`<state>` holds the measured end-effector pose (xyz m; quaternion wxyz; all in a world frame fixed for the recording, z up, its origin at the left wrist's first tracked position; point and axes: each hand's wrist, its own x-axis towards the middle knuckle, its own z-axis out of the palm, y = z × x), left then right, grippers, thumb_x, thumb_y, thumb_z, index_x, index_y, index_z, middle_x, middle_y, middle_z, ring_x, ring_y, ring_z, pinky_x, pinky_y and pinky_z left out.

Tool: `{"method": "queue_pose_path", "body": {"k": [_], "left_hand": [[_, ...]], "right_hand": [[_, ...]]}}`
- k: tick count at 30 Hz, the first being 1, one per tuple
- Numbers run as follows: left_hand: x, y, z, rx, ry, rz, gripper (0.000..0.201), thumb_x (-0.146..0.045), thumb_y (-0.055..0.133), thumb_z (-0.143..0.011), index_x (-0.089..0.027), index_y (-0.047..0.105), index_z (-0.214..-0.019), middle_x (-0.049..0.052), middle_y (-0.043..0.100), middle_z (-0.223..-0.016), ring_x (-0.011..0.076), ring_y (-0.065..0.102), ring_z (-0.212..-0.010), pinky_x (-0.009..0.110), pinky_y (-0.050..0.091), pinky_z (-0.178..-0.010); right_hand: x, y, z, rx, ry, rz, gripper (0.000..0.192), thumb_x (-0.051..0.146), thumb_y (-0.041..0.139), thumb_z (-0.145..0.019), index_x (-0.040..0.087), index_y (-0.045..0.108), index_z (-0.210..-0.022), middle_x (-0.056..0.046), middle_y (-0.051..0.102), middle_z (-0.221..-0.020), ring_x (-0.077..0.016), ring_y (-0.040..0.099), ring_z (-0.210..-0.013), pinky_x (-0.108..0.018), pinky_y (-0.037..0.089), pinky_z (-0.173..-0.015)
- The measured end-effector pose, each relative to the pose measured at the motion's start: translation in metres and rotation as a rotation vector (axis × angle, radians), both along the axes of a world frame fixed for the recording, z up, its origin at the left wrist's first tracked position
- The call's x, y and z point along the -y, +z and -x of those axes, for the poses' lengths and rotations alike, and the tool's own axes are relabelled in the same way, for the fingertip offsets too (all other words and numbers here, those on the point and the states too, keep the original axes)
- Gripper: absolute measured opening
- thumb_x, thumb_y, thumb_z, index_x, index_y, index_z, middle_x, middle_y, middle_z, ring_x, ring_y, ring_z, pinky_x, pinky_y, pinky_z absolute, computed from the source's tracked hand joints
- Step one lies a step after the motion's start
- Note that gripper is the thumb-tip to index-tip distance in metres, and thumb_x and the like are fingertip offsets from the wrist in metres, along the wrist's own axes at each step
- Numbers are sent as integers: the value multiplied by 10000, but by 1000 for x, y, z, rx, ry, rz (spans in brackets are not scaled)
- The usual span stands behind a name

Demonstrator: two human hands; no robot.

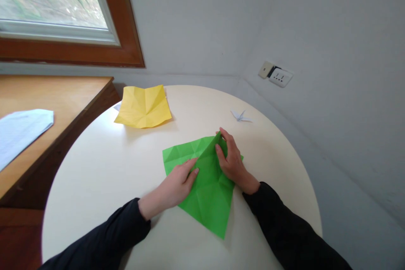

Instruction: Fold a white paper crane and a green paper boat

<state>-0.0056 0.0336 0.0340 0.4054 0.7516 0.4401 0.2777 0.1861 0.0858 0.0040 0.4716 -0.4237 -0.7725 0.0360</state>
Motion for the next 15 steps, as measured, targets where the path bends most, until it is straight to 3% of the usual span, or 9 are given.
{"method": "queue_pose_path", "body": {"k": [4,8,15], "left_hand": [[-2,2,4,66,16,49,351,-341,381,-908,-183,589,-1142,102,681,-1031,248,622,-891,382,472,-843],[-8,1,10,261,35,119,342,-385,457,-881,-202,636,-1108,84,667,-1117,262,599,-1008,376,443,-920],[-16,5,17,759,131,635,430,-392,627,-781,-168,616,-1148,106,688,-1078,282,654,-942,365,515,-808]], "right_hand": [[0,4,-7,-9,13,11,484,217,392,-925,256,279,-1394,-130,506,-1281,-238,495,-1196,-473,438,-984],[-5,7,-18,-127,-12,30,464,279,410,-925,252,311,-1378,-130,525,-1256,-243,496,-1188,-493,439,-957],[-16,6,-23,-767,-37,305,463,478,441,-875,220,472,-1257,-99,588,-1164,-227,547,-1115,-439,411,-977]]}}
